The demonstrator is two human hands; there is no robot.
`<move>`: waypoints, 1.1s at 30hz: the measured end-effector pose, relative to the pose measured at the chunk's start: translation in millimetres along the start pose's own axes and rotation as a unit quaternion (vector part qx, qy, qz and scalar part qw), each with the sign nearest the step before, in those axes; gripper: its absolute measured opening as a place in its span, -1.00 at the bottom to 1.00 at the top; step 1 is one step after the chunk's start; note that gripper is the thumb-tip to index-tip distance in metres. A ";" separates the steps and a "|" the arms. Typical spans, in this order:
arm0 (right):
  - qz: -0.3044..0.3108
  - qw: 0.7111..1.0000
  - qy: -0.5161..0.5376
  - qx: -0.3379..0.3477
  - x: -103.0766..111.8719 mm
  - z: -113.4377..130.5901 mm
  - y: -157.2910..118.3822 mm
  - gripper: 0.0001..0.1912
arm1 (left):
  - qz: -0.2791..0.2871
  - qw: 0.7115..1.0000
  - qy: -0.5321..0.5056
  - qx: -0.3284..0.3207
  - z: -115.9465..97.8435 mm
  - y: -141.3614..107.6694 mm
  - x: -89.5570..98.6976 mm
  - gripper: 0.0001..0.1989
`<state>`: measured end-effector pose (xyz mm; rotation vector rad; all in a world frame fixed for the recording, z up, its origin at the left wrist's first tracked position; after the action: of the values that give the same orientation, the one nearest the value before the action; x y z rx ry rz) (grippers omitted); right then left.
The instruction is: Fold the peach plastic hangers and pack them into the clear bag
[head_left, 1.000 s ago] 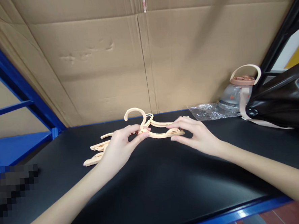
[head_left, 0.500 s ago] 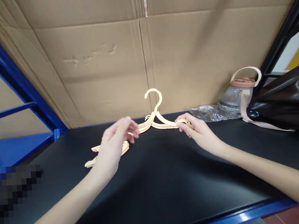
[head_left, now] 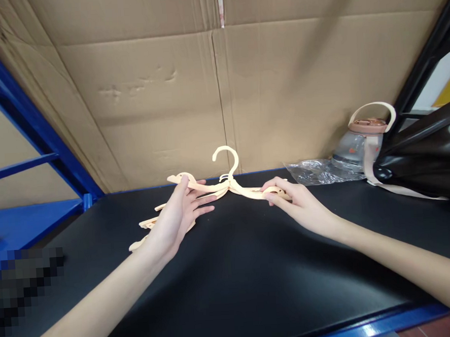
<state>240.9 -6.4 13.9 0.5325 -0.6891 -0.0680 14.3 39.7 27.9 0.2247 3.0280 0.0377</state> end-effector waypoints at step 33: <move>0.066 0.984 0.163 0.010 -10.6 25.8 -9.4 -0.82 | 0.098 0.985 0.119 -0.072 17.4 -43.9 -42.8 -0.74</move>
<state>217.7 -23.6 19.7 0.5019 -0.4030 0.1480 51.8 -9.8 13.6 0.5398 3.2065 0.3215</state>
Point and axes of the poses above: each hand's wrist, its own y-axis towards the middle knuckle, its own x-axis out of the back of the hand, z = x × y, the point moved 4 cm from there along y, towards the middle knuckle, and after that the axes turned 6 degrees about -z, right-handed, at the moved point
